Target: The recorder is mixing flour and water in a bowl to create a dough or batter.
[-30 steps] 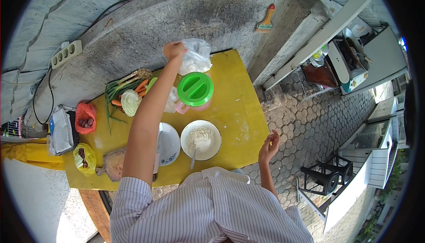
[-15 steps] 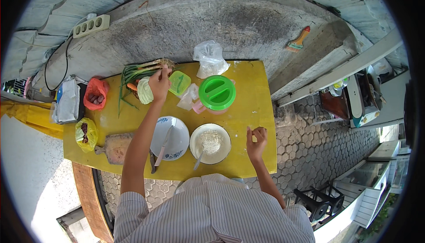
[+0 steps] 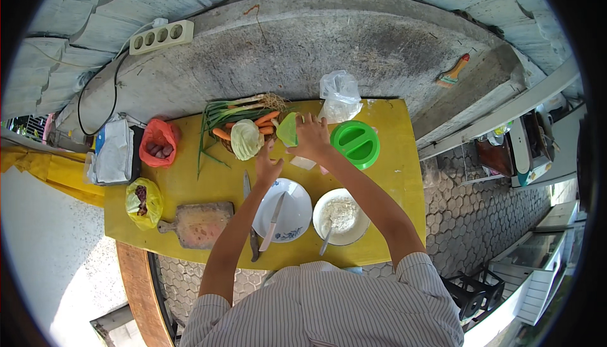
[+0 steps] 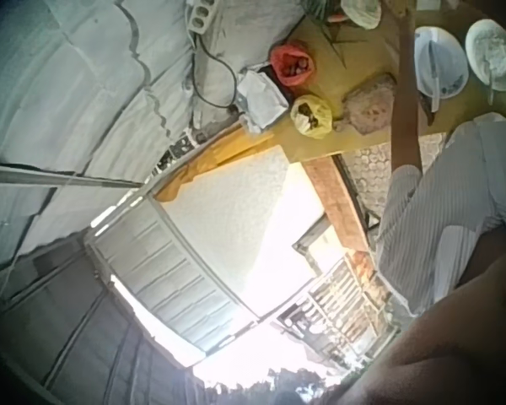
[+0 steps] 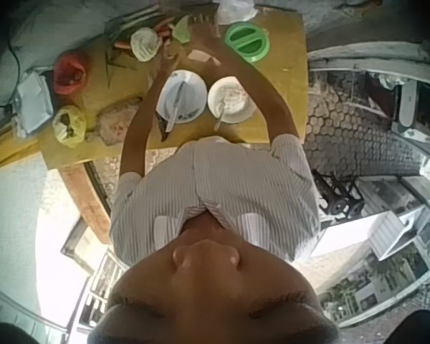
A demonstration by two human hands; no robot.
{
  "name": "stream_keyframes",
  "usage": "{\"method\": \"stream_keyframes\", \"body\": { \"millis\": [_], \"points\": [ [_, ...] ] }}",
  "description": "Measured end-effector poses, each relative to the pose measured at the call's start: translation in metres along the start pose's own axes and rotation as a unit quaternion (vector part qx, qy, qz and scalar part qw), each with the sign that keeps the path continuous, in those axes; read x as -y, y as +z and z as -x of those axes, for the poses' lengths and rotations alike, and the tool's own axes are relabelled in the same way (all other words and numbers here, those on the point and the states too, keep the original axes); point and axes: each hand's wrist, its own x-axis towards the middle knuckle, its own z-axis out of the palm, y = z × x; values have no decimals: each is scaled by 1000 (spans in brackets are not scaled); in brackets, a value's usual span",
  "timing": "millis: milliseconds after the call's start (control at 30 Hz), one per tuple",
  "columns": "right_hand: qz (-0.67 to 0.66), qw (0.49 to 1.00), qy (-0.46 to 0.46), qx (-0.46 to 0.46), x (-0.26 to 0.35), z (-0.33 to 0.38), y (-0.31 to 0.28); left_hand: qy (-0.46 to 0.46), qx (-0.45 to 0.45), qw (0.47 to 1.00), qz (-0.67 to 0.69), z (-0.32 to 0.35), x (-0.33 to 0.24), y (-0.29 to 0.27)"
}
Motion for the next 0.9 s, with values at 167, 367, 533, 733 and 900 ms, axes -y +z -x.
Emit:
{"method": "stream_keyframes", "body": {
  "millis": [167, 367, 533, 733, 900],
  "points": [
    [67, 984, 70, 151, 20, -55, 25, -25, 33, 996, 77, 0, 16, 5],
    [71, 974, 139, 164, 23, -67, 43, -29, 45, 990, 128, -3, 30, 23],
    [85, 973, 132, 171, 31, -70, 42, -39, 16, 987, 152, -9, 28, 33],
    [38, 977, 146, 152, 35, -55, 29, -12, -17, 998, 55, -10, 10, 35],
    [-208, 947, 131, 209, 27, -60, -28, 7, -17, 998, 54, -12, 16, 24]
  ]
}}
